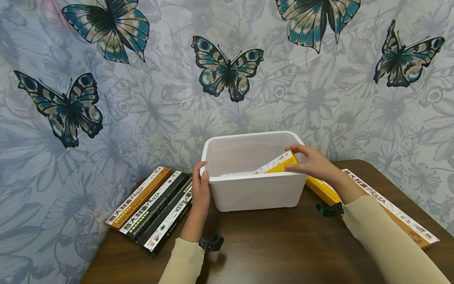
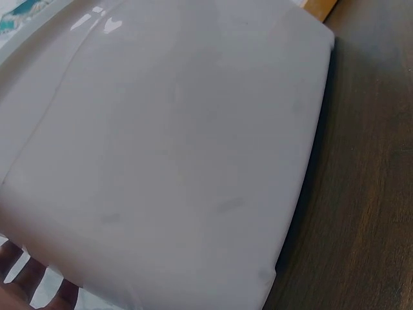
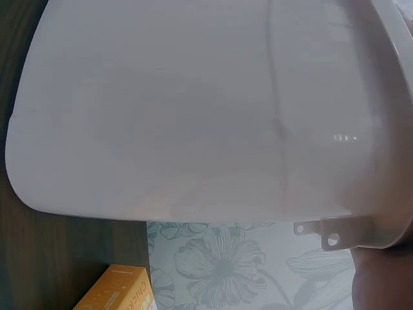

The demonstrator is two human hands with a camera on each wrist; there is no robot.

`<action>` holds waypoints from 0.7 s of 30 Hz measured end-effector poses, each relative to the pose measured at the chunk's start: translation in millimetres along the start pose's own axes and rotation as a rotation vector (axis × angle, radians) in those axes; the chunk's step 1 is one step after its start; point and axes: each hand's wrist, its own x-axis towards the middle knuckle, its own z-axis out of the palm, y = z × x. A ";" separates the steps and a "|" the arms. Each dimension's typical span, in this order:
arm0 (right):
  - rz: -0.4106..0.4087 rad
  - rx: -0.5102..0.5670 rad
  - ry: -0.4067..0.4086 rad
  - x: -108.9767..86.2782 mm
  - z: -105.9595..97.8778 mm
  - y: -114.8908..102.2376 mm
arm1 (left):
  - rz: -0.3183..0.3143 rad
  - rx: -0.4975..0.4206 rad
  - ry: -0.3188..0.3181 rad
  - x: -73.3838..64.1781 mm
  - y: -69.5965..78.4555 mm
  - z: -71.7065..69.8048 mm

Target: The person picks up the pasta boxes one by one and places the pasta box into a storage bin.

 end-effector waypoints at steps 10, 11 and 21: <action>-0.052 -0.024 0.011 -1.0 1.4 -0.1 | -0.012 0.013 -0.023 -0.3 -1.3 -2.0; -0.053 -0.023 0.013 -1.3 1.6 0.1 | -0.010 0.009 -0.026 -0.2 -1.6 -2.1; -0.054 -0.001 0.052 -4.3 3.3 6.6 | 0.000 0.011 -0.022 -0.1 -1.8 -2.1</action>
